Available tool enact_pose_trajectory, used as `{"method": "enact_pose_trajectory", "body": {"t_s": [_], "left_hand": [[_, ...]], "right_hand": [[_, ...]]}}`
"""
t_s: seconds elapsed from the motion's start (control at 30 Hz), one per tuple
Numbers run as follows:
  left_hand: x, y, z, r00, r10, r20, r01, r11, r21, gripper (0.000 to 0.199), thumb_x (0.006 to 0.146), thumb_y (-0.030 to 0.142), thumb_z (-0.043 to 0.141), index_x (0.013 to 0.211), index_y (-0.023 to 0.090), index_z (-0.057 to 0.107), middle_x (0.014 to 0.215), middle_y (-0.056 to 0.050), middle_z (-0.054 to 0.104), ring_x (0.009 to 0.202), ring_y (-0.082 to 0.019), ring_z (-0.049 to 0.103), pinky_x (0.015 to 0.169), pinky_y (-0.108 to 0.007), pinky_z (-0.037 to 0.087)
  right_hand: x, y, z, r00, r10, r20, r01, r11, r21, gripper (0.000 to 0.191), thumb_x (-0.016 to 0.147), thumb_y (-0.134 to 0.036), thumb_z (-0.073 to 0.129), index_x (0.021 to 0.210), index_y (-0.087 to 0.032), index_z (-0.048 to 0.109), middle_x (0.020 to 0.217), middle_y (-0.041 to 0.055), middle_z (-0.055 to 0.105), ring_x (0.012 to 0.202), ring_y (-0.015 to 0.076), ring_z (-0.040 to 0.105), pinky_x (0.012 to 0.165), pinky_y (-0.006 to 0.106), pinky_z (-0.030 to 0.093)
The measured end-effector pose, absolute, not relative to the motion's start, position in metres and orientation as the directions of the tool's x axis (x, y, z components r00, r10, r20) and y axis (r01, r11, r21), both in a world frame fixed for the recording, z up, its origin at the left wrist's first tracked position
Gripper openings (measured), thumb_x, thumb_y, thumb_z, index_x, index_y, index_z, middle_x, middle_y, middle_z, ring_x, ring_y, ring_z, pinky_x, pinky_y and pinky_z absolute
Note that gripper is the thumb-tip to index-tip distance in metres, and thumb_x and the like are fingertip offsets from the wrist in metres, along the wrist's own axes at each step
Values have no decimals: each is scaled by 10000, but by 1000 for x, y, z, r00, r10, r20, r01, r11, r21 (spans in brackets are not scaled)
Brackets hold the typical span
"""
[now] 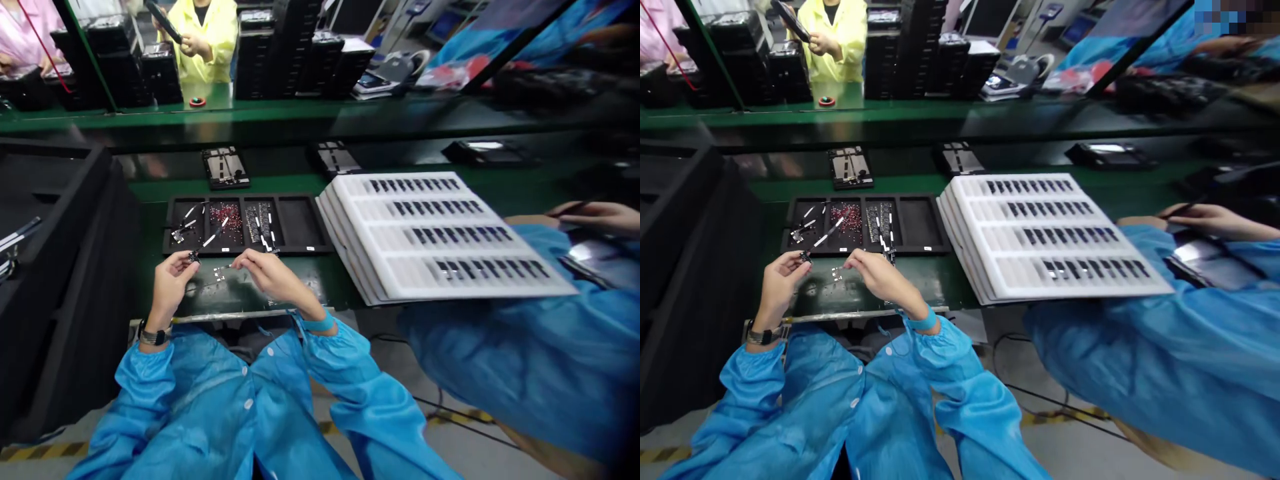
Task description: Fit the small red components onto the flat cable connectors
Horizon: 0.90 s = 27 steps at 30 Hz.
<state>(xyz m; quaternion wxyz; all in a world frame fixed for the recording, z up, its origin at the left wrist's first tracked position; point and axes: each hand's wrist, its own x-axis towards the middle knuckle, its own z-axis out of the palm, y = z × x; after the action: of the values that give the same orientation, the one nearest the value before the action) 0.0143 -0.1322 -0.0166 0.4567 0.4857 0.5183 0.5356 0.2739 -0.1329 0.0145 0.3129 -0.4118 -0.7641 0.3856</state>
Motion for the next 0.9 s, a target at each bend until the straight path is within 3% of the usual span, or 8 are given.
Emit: {"method": "enact_pose_trajectory", "body": {"t_s": [0.13, 0.27, 0.4, 0.53, 0.9], "left_hand": [[9, -134, 11, -28, 1000, -4, -66, 2, 998, 488, 746, 357, 888, 1174, 146, 782, 822, -20, 706, 744, -160, 680, 745, -289, 568], [6, -138, 30, 55, 998, 40, -62, -36, 997, 500, 790, 309, 873, 1257, 177, 756, 786, 11, 661, 712, -135, 648, 707, -249, 556], [-1, -139, 42, 125, 989, 79, -66, -72, 995, 335, 835, 264, 850, 1157, 211, 773, 821, -5, 694, 729, -138, 663, 687, -229, 553], [3, -131, 47, 168, 982, 85, -4, -85, 996, 245, 819, 268, 859, 1055, 205, 838, 896, -50, 758, 718, -149, 673, 653, -235, 552], [51, -66, 30, 346, 937, -40, 53, 23, 998, 324, 817, 330, 826, 1095, 166, 854, 783, -47, 740, 652, -154, 658, 657, -274, 553]], "right_hand": [[288, -134, 31, -386, 903, 189, 425, 356, -832, 225, 1080, -286, 420, 1092, -204, 630, 902, 48, 665, 848, 203, 637, 818, 324, 482], [298, -141, 43, -401, 907, 127, 408, 301, -862, 146, 1090, -274, 396, 1167, -216, 504, 864, 12, 621, 778, 179, 575, 792, 316, 471], [300, -140, 51, -365, 922, 128, 332, 258, -907, 114, 1120, -321, 378, 1055, -243, 430, 852, -2, 618, 701, 148, 506, 709, 284, 439], [302, -124, 53, -344, 926, 153, 250, 247, -936, 171, 1116, -380, 444, 1023, -239, 473, 873, 5, 658, 599, 116, 423, 598, 265, 379], [299, -73, 30, -445, 879, 171, 283, 320, -904, 222, 1084, -346, 493, 1025, -189, 637, 858, 29, 691, 717, 143, 582, 681, 263, 437]]}}
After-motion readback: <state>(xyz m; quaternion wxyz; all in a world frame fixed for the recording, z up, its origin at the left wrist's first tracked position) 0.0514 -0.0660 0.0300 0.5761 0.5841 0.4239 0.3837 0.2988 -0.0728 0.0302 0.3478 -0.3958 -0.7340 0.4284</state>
